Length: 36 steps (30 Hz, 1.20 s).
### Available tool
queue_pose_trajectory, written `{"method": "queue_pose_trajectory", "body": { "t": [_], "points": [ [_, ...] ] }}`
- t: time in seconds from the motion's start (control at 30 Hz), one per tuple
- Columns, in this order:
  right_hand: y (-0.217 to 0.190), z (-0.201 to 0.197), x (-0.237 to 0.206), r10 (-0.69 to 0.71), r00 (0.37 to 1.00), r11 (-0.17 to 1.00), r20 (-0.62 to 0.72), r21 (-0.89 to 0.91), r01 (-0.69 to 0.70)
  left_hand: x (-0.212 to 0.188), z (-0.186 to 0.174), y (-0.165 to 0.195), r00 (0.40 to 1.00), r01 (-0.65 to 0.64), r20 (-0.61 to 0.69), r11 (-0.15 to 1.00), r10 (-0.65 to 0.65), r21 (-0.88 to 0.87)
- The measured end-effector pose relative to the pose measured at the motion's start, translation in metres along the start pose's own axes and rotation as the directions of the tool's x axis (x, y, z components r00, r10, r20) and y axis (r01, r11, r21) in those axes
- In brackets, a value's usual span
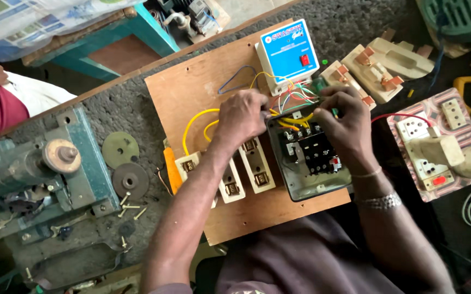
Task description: The person wires an electrical contactor inside a starter box on a workbench, routing a yellow cable and connecting wires to terminals. They use a screwdriver to tighten connections, press the switch on a blue control unit, and use pliers to work on the wiring near fuse holders.
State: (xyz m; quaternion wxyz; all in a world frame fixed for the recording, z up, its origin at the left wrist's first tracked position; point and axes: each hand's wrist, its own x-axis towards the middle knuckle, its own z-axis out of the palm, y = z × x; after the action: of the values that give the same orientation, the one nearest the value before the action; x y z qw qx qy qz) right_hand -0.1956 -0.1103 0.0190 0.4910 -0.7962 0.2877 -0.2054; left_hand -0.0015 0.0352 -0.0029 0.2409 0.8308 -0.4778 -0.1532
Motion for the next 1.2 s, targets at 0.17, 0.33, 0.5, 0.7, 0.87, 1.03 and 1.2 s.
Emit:
{"method": "queue_pose_trajectory", "body": {
  "t": [0.17,0.33,0.5,0.7,0.87,1.03,1.2],
  "points": [
    [-0.021,-0.021,-0.001,-0.203,0.946,0.964,0.254,-0.12,0.239,0.007,0.006,-0.008,0.998,-0.015,0.055,0.998,0.011,0.059],
    [-0.031,-0.03,0.005,-0.283,0.908,0.9,0.308,-0.243,0.363,0.008,0.009,-0.012,0.999,-0.039,0.012,0.999,0.039,0.002],
    [-0.029,-0.028,0.015,-0.481,0.809,0.742,0.338,-0.335,0.581,0.006,0.007,-0.014,0.997,-0.029,0.068,1.0,0.029,-0.005],
    [-0.019,-0.019,0.026,-0.405,0.862,0.721,0.305,-0.474,0.506,0.01,0.001,-0.01,0.993,-0.101,0.061,0.995,0.101,-0.008],
    [-0.01,-0.012,0.017,-0.317,0.938,0.841,0.138,-0.415,0.346,0.003,-0.016,-0.028,0.988,-0.138,0.073,0.99,0.138,-0.002],
    [0.001,-0.012,0.02,-0.348,0.936,0.852,0.059,-0.396,0.342,0.001,-0.001,-0.012,0.996,-0.092,0.003,0.994,0.091,0.061],
    [0.005,-0.014,0.026,-0.359,0.931,0.857,0.064,-0.374,0.356,0.001,-0.013,0.01,0.954,-0.215,-0.18,0.964,0.242,0.156]
  ]
}}
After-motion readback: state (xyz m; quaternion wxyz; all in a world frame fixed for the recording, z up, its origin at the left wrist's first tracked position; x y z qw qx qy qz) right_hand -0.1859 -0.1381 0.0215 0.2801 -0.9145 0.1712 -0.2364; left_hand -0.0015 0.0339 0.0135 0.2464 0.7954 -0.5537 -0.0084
